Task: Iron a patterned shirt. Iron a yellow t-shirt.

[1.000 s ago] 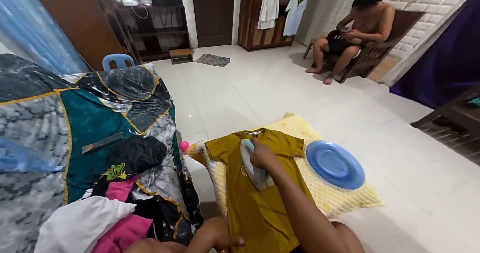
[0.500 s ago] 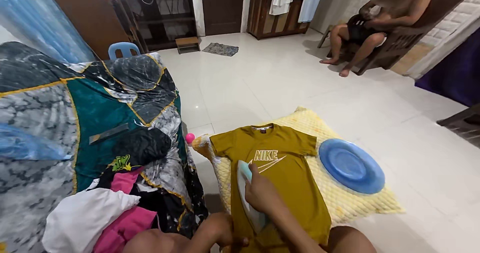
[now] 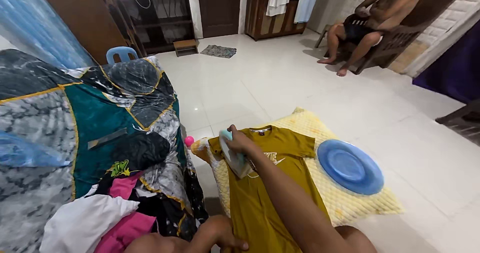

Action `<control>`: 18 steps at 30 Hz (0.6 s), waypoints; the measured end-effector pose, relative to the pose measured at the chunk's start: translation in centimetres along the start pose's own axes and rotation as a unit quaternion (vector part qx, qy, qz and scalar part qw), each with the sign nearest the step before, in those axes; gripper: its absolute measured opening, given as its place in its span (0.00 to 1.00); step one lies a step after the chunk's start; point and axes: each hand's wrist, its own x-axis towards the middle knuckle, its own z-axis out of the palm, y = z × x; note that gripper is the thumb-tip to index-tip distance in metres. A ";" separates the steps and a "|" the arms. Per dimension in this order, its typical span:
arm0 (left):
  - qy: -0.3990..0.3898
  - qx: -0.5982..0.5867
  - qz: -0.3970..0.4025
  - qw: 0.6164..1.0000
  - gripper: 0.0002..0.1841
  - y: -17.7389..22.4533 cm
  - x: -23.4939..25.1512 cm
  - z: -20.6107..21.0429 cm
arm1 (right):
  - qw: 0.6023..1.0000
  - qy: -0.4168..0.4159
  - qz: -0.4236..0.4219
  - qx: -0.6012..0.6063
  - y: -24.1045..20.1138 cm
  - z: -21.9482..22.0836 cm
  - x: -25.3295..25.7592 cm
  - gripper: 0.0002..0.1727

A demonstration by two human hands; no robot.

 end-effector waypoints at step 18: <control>0.511 -0.382 -0.070 0.767 0.26 -3.8 4.4 -14.9 | 0.993 0.047 0.091 0.052 1.8 3.6 -12.4 0.35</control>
